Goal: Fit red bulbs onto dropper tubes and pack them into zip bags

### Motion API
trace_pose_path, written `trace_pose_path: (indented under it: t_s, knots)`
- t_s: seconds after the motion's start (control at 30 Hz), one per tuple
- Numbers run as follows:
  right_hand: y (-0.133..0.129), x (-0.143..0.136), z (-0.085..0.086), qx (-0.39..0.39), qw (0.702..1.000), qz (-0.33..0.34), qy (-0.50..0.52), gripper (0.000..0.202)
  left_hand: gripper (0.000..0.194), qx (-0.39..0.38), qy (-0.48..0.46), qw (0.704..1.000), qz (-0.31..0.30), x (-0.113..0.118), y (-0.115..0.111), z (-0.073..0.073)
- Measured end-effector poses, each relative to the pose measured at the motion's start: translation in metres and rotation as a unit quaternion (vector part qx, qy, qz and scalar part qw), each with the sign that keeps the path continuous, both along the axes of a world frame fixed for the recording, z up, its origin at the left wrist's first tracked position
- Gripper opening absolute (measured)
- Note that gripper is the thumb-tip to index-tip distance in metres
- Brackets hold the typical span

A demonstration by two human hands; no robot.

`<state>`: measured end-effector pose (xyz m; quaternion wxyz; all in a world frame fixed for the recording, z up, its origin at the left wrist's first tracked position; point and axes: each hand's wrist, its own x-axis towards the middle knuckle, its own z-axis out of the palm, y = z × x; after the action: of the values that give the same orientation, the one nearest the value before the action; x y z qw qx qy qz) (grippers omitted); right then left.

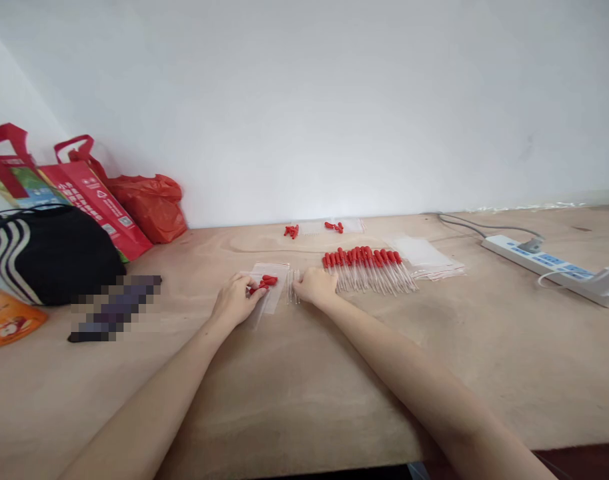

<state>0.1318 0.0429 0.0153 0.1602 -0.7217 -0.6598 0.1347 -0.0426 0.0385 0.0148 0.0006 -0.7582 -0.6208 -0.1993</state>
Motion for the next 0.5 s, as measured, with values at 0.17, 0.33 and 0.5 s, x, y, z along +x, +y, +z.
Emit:
trace_pose_path:
  t_s: [0.17, 0.33, 0.5]
  knots:
    - [0.001, -0.004, 0.001, -0.001, 1.000, 0.001, 0.000, 0.025, 0.021, 0.019, 0.000, 1.000, 0.011, 0.001, -0.002, 0.002]
    - [-0.004, 0.007, 0.002, 0.048, 0.998, 0.027, 0.025, 0.025, 0.018, 0.058, -0.066, 0.996, -0.034, 0.003, -0.002, 0.001]
    - [-0.030, 0.045, -0.013, 0.205, 0.964, 0.159, 0.049, 0.017, 0.014, 0.036, -0.154, 0.974, -0.160, 0.021, -0.017, -0.006]
